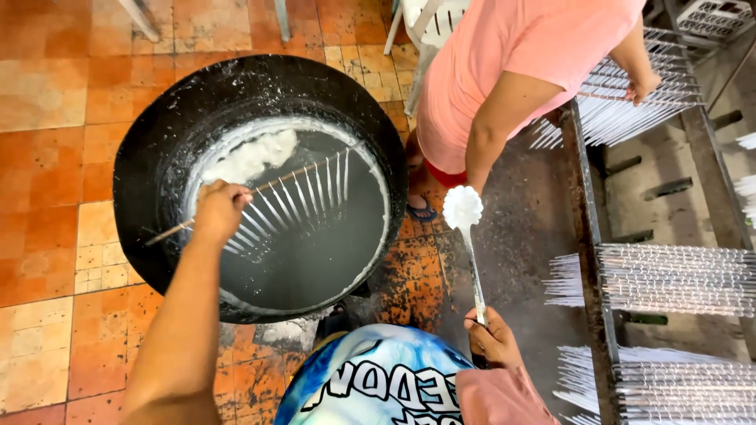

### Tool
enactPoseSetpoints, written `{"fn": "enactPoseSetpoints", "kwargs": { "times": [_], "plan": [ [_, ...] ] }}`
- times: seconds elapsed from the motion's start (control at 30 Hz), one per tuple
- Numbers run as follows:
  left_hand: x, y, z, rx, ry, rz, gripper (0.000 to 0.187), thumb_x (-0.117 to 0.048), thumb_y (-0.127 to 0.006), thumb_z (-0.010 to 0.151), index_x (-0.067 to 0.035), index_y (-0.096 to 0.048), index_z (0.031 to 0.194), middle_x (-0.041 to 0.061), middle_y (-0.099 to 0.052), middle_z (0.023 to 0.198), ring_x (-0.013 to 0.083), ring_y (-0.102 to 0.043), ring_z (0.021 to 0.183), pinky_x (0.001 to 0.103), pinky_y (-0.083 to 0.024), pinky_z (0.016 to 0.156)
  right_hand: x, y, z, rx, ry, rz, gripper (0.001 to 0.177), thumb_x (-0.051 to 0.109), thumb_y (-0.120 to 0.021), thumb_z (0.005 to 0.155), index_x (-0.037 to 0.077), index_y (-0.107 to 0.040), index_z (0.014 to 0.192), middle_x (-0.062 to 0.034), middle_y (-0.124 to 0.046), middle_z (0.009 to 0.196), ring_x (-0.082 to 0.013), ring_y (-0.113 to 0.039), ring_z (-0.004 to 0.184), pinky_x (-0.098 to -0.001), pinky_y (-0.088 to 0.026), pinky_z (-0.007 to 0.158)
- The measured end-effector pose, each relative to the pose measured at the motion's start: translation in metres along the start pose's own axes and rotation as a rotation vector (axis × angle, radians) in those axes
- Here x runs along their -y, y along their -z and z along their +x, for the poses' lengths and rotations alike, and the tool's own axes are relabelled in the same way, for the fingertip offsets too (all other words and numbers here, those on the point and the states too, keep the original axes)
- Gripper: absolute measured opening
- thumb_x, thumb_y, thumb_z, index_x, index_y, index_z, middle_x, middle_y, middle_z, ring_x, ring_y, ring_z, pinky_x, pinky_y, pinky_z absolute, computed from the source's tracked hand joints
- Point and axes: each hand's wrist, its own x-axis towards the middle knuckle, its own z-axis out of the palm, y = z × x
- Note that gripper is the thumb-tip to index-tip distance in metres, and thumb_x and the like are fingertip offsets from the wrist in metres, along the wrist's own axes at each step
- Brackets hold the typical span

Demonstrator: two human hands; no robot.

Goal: Dipping racks of candle wicks into molten wax and hanging them on a frame to cool

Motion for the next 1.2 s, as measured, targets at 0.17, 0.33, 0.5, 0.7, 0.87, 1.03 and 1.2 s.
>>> {"fn": "enactPoseSetpoints", "kwargs": {
  "times": [0.17, 0.33, 0.5, 0.7, 0.87, 1.03, 1.2],
  "plan": [
    [-0.098, 0.120, -0.055, -0.253, -0.228, 0.160, 0.021, -0.018, -0.064, 0.105, -0.007, -0.077, 0.119, 0.015, -0.066, 0.108, 0.0364, -0.050, 0.107, 0.051, -0.045, 0.088, -0.004, 0.030, 0.018, 0.103, 0.007, -0.004, 0.003, 0.004, -0.056, 0.103, 0.006, -0.054, 0.105, 0.0016, -0.024, 0.054, -0.0096, -0.021, 0.036, -0.0278, -0.016, 0.034],
    [-0.135, 0.194, -0.063, -0.518, -0.428, 0.303, 0.017, -0.019, -0.069, 0.110, -0.007, -0.079, 0.116, 0.016, -0.063, 0.105, 0.0400, -0.049, 0.103, 0.051, -0.045, 0.084, 0.022, 0.021, 0.016, 0.066, -0.018, -0.053, 0.007, 0.008, -0.059, 0.103, 0.005, -0.055, 0.108, 0.0016, -0.024, 0.051, -0.0091, -0.020, 0.035, -0.0264, -0.028, 0.039],
    [-0.161, 0.244, -0.073, -0.683, -0.600, 0.347, 0.009, -0.009, -0.072, 0.110, -0.008, -0.081, 0.112, 0.013, -0.069, 0.103, 0.0404, -0.055, 0.098, 0.045, -0.046, 0.090, 0.054, 0.007, 0.006, 0.045, -0.056, -0.199, 0.016, 0.012, -0.061, 0.101, 0.004, -0.058, 0.113, -0.0033, -0.027, 0.050, -0.0156, -0.024, 0.040, -0.0332, -0.017, 0.040],
    [-0.191, 0.273, -0.081, -0.748, -0.628, 0.346, 0.007, -0.012, -0.075, 0.105, -0.010, -0.082, 0.107, 0.010, -0.070, 0.101, 0.0361, -0.056, 0.095, 0.041, -0.044, 0.084, 0.066, 0.020, 0.009, 0.043, -0.164, -0.233, 0.013, 0.015, -0.058, 0.106, 0.006, -0.061, 0.115, -0.0047, -0.029, 0.063, -0.0163, -0.024, 0.045, -0.0334, -0.020, 0.044],
    [-0.199, 0.277, -0.087, -0.715, -0.610, 0.417, 0.011, -0.017, -0.077, 0.105, -0.009, -0.083, 0.110, 0.014, -0.068, 0.094, 0.0357, -0.060, 0.093, 0.044, -0.045, 0.080, 0.113, -0.005, -0.020, -0.008, -0.304, -0.273, 0.032, 0.026, -0.056, 0.105, 0.007, -0.063, 0.131, -0.0022, -0.018, 0.057, -0.0144, -0.017, 0.041, -0.0333, -0.017, 0.043],
    [-0.219, 0.259, -0.128, -0.636, -0.451, 0.338, 0.016, -0.016, -0.069, 0.112, -0.005, -0.080, 0.108, 0.015, -0.066, 0.101, 0.0376, -0.056, 0.099, 0.048, -0.044, 0.080, 0.144, -0.021, -0.010, 0.122, -0.088, -0.264, 0.074, 0.019, -0.054, 0.099, 0.036, -0.026, 0.165, -0.0011, -0.027, 0.055, -0.0139, -0.023, 0.041, -0.0306, -0.024, 0.037],
    [-0.224, 0.241, -0.146, -0.590, -0.327, 0.291, 0.019, -0.020, -0.067, 0.110, -0.007, -0.080, 0.109, 0.015, -0.067, 0.101, 0.0388, -0.055, 0.104, 0.050, -0.043, 0.086, 0.202, -0.058, 0.020, 0.245, 0.094, -0.257, 0.077, 0.014, -0.056, 0.099, 0.030, -0.025, 0.168, 0.0022, -0.048, 0.063, -0.0067, -0.034, 0.042, -0.0183, -0.029, 0.033]
  ]
}}
